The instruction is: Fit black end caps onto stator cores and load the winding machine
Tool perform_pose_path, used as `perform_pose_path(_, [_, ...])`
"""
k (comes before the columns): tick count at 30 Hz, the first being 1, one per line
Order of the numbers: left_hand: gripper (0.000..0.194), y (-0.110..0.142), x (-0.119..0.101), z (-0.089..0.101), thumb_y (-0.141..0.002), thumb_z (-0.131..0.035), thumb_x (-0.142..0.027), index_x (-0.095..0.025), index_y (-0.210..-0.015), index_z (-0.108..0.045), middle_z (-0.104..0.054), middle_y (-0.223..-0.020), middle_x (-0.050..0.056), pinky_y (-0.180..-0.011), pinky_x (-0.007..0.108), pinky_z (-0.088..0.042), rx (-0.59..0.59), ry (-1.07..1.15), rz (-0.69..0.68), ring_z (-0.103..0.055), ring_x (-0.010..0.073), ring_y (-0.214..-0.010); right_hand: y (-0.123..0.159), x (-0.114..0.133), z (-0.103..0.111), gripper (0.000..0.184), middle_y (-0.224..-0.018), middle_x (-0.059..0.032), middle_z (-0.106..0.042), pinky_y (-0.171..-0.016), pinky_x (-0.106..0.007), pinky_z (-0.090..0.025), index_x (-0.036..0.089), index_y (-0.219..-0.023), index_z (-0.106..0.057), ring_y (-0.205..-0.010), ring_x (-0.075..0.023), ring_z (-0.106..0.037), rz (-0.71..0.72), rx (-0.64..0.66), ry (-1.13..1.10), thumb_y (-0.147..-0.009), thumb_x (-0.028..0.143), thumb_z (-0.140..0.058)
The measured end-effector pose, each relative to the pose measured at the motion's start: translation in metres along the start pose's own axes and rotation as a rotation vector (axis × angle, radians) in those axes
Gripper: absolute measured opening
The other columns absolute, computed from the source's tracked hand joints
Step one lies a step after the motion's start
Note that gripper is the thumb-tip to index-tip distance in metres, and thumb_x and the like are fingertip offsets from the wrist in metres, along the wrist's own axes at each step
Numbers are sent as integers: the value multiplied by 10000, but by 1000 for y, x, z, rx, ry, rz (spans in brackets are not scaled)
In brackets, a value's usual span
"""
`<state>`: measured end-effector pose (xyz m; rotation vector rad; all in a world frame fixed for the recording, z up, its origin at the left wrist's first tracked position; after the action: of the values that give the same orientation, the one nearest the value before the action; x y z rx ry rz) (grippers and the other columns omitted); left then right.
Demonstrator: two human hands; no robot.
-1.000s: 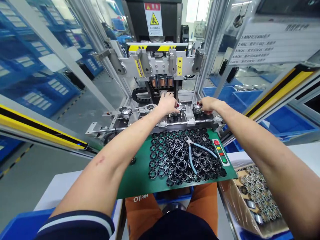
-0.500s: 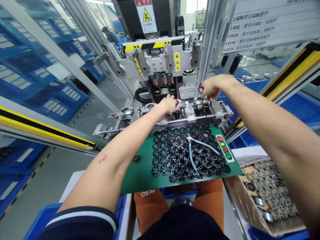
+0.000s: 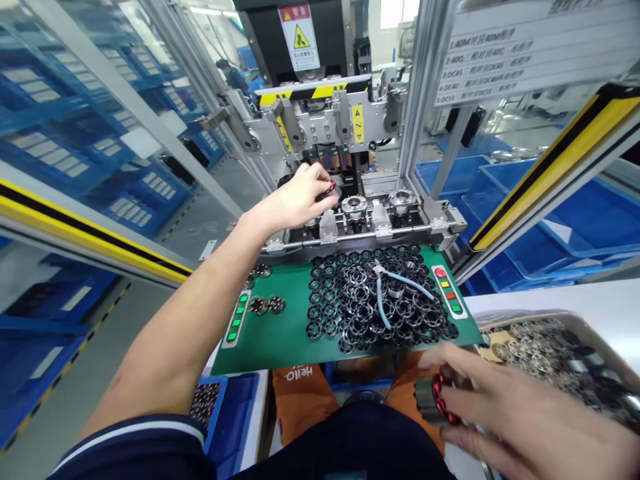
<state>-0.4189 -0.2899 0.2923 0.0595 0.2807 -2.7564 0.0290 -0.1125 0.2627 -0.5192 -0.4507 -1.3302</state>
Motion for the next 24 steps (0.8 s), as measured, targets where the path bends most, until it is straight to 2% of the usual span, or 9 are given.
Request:
perform_pose_path(2, [576,73,-1,-2,-1165,-484,-659,-210,-1068,-831,-704,-1376,155,-1356,548,-541,60,107,62,-679,346,-1387,3,8,-31,109,-1336,-50,-843,-751,-349,-726,386,-1090,-786,-955,-214,-885,25,59,-107,-1193,367,-755])
perform_pose_path(4, [539,149,-1,-12,-1117,-540,-708,-270,-1021,-839,-734,-1319,126,-1282,507,-592,195,197,250,-724,323,-1252,-13,19,-59,128,-1348,-40,-822,-825,-342,-739,359,-1097,-731,-1012,-196,-890,45,119,-213,-1216,315,-713])
perform_pose_path(7, [440,247,-1,-39,-1094,-595,-614,-278,-990,-859,-785,-1256,130,-1131,503,-651,312,217,415,-786,331,-1133,-64,40,-103,149,-1234,-28,-823,-894,-368,-712,308,-1097,-666,-1038,-218,-868,-12,169,-253,-1159,217,-766])
perform_pose_path(9, [317,291,-2,-64,-1075,-670,-508,-260,-965,-834,-813,-1204,133,-1041,490,-661,342,214,507,-803,333,-1068,-108,54,-138,184,-1160,-31,-838,-887,-382,-688,280,-1165,-675,-978,-238,-845,-120,232,-165,-1104,178,-816])
perform_pose_path(10, [248,306,-2,-77,-1071,-710,-455,-253,-978,-819,-824,-1176,125,-1009,475,-660,345,215,551,-805,326,-1043,-132,61,-157,238,-1205,-51,-853,-914,-392,-690,260,-1287,-698,-983,-245,-846,-136,254,-135,-1101,184,-827])
perform_pose_path(13, [142,331,-4,-114,-1095,-802,-337,-220,-1176,-797,-842,-1129,84,-1003,447,-666,313,232,646,-804,283,-1009,-201,74,-211,537,-1557,-141,-804,-1137,-459,-700,238,-1692,-626,-1263,-279,-848,-156,251,-48,-1175,198,-768])
perform_pose_path(16, [365,334,-3,-136,-1154,-839,-341,-178,-1470,-758,-842,-1313,99,-1105,488,-697,238,253,671,-821,263,-1128,-254,76,-251,528,-1634,-154,-763,-1177,-560,-729,218,-1675,-706,-1381,-321,-814,-242,247,81,-1197,402,-836])
perform_pose_path(19, [411,331,5,-145,-1188,-844,-405,-204,-1539,-769,-806,-1505,136,-1183,527,-712,181,256,654,-813,285,-1306,-286,72,-269,509,-1597,-149,-781,-1158,-561,-742,205,-1602,-759,-1371,-321,-819,-308,252,181,-1183,474,-864])
perform_pose_path(24, [352,329,26,-147,-1185,-859,-450,-225,-1452,-811,-823,-1430,124,-1129,492,-737,179,236,660,-822,276,-1270,-313,65,-283,501,-1585,-146,-787,-1151,-555,-743,202,-1587,-764,-1363,-319,-820,-336,268,237,-1178,471,-869])
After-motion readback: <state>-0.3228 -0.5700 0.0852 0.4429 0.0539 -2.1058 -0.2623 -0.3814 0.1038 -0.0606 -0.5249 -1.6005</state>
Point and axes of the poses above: each hand's wrist, its own y-axis away from the middle knuckle, its own z-axis out of the back of the hand, x = y × z, the point moved 1 cm from there along -y, towards the middle knuckle
